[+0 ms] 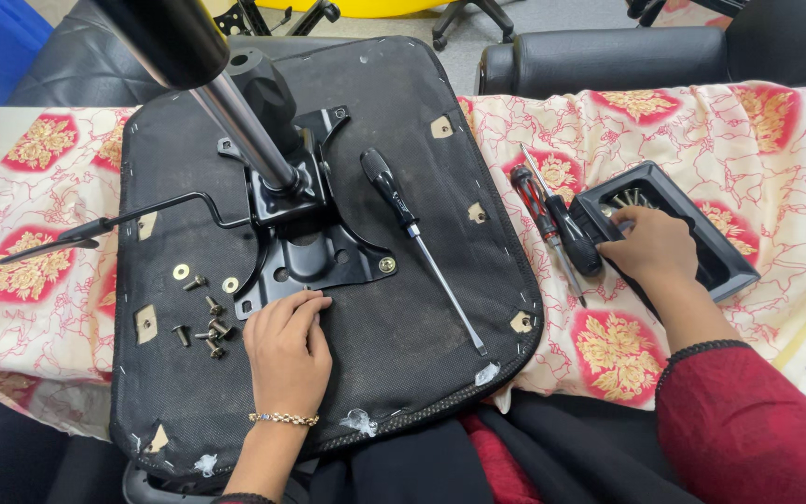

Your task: The person uses a screwdriver to fasten screws into the underside of an office chair seat, securing the seat to its central gas-lift column. They repeatedly pick up screws and washers, align them with holes in the metal bracket, and tighten them with the screwdriver.

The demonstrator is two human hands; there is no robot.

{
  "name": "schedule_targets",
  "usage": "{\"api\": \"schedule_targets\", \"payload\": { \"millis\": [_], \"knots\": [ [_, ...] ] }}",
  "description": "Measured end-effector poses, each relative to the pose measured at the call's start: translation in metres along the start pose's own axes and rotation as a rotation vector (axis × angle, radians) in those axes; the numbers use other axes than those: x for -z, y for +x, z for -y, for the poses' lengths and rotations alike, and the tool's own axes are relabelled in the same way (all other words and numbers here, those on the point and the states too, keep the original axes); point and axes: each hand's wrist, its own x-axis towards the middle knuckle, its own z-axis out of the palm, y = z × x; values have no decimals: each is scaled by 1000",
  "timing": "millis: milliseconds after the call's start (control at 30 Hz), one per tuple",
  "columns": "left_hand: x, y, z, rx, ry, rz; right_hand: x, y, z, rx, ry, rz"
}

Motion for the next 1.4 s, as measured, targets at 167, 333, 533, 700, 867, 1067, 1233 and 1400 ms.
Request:
{"api": "schedule_targets", "payload": {
  "millis": [167,333,533,700,867,1067,1233,1400],
  "knots": [
    [0,0,1,-7,-6,-4,8,-20,20,26,72,-95],
    [0,-1,2,-16,-29,-13,3,-34,38,21,41,-151],
    [0,0,2,-14,-22,-11,-5,-34,31,-4,108,-156],
    [1,0,2,-5,-26,-1,-9,-29,19,-60,66,-195],
    [1,0,1,1,-32,-1,-22,-42,20,-16,50,-157],
    [1,0,1,3,-37,-4,-20,-37,8,-124,645,28],
    [1,0,2,-4,-51,-13,-20,-32,6,-200,734,13],
    [1,-2,3,-4,-104,-47,-16,-37,14,-105,420,-37]
  ]
}}
